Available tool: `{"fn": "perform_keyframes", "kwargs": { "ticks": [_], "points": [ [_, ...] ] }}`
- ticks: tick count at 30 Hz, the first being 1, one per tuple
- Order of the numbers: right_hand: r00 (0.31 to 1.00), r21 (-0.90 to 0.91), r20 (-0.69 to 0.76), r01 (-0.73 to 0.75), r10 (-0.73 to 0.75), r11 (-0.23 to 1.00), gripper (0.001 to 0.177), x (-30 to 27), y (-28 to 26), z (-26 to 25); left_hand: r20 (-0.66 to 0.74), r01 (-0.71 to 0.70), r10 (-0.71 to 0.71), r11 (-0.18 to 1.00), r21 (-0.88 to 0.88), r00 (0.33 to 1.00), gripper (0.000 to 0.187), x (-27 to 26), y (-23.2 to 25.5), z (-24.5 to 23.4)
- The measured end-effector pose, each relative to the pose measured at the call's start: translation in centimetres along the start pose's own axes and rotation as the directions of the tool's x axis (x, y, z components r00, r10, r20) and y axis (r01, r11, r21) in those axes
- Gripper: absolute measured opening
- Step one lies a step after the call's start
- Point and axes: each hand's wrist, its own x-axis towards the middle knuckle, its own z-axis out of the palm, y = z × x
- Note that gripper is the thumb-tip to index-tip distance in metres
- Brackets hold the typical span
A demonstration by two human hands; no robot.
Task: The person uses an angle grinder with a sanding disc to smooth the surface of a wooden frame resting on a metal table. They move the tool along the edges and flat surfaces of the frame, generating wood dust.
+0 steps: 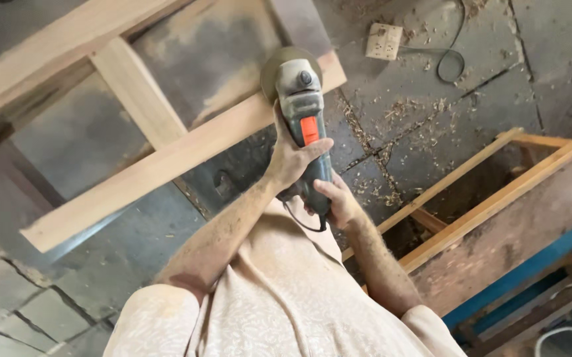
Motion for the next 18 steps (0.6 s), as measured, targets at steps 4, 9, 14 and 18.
{"fn": "perform_keyframes", "kwargs": {
  "ticks": [4,9,14,18],
  "points": [
    [0.998,0.065,-0.018,0.062,-0.061,0.996,0.062,0.9,-2.3,-1.5,0.052,-0.007,0.003,0.997,0.073,0.999,0.113,3.4,-0.2,2.2],
    [0.993,0.087,-0.101,0.064,-0.055,0.994,0.063,2.3,-5.0,-2.1,0.091,-0.096,0.085,0.987,0.128,0.992,0.096,6.7,-0.4,4.1],
    [0.994,0.091,-0.016,0.112,-0.111,0.990,0.062,2.9,-5.2,-1.7,0.071,0.113,-0.120,0.989,0.093,0.990,0.059,6.5,-0.3,3.6],
    [0.997,0.053,0.044,0.059,-0.062,0.997,0.062,4.0,-3.2,0.0,-0.060,0.165,-0.165,0.986,0.003,0.985,0.053,4.5,0.0,0.3]
  ]
}}
